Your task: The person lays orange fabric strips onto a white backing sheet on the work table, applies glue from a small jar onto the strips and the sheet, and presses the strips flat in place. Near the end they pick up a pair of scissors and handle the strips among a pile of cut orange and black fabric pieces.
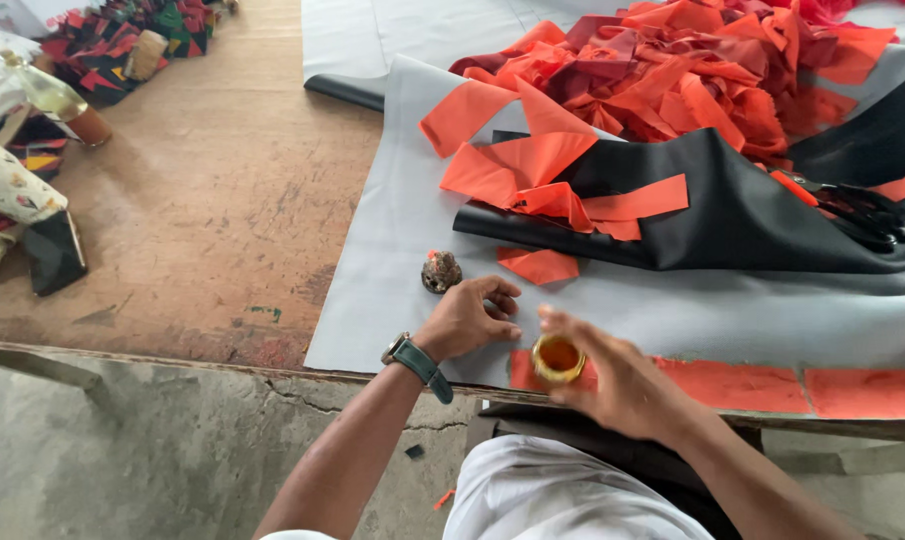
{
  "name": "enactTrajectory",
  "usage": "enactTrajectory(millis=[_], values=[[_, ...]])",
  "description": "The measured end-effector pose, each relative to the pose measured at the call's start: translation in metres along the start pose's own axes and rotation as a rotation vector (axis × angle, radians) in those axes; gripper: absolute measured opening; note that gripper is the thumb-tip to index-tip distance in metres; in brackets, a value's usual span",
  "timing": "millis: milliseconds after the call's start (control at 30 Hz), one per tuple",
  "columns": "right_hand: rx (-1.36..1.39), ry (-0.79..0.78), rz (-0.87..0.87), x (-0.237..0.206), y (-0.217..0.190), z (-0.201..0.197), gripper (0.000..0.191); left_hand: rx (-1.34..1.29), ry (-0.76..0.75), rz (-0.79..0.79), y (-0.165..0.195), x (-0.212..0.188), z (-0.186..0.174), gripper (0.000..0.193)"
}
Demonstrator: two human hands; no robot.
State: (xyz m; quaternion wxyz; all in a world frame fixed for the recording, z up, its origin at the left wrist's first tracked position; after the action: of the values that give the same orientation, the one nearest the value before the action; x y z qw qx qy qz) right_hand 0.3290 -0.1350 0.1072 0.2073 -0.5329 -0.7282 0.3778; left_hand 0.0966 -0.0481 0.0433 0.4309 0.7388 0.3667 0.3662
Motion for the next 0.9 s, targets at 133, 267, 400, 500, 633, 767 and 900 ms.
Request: enactTrajectory(millis=[133, 267, 400, 500, 633, 767, 900], values=[[-0.014, 0.056, -0.012, -0.008, 0.009, -0.009, 0.100, -0.024, 0.002, 0.000, 0.002, 0.000, 0.000, 0.054], [-0.050, -0.044, -0.037, -0.017, 0.019, -0.017, 0.104, -0.021, -0.008, 0.063, 0.003, 0.000, 0.001, 0.053], [-0.035, 0.060, -0.007, -0.025, 0.026, -0.029, 0.098, -0.057, -0.013, 0.004, 0.003, 0.002, 0.005, 0.052], [-0.109, 0.042, -0.034, -0.032, 0.031, -0.034, 0.105, -0.059, -0.002, 0.022, 0.005, 0.003, 0.005, 0.051], [-0.098, 0.078, 0.049, -0.038, 0.042, -0.044, 0.103, -0.021, -0.017, -0.017, 0.008, 0.003, 0.005, 0.051], [-0.058, -0.027, 0.094, -0.046, 0.055, -0.058, 0.107, -0.030, -0.023, -0.027, 0.010, 0.004, 0.006, 0.051], [-0.132, 0.178, 0.091, -0.067, 0.057, -0.069, 0.104, -0.006, -0.016, -0.033, 0.005, 0.003, 0.010, 0.049]])
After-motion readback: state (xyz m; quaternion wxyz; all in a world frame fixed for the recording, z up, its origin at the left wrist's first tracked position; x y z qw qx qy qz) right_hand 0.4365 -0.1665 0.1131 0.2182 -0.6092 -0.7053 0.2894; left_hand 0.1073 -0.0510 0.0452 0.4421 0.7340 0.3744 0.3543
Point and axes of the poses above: each hand's wrist, its own x-axis towards the middle knuckle, its own z-axis out of the palm, y = z × x, the point moved 1 cm from there along x, towards the middle knuckle, and after that the axes turned 15 degrees about z, right-handed, at the moved point
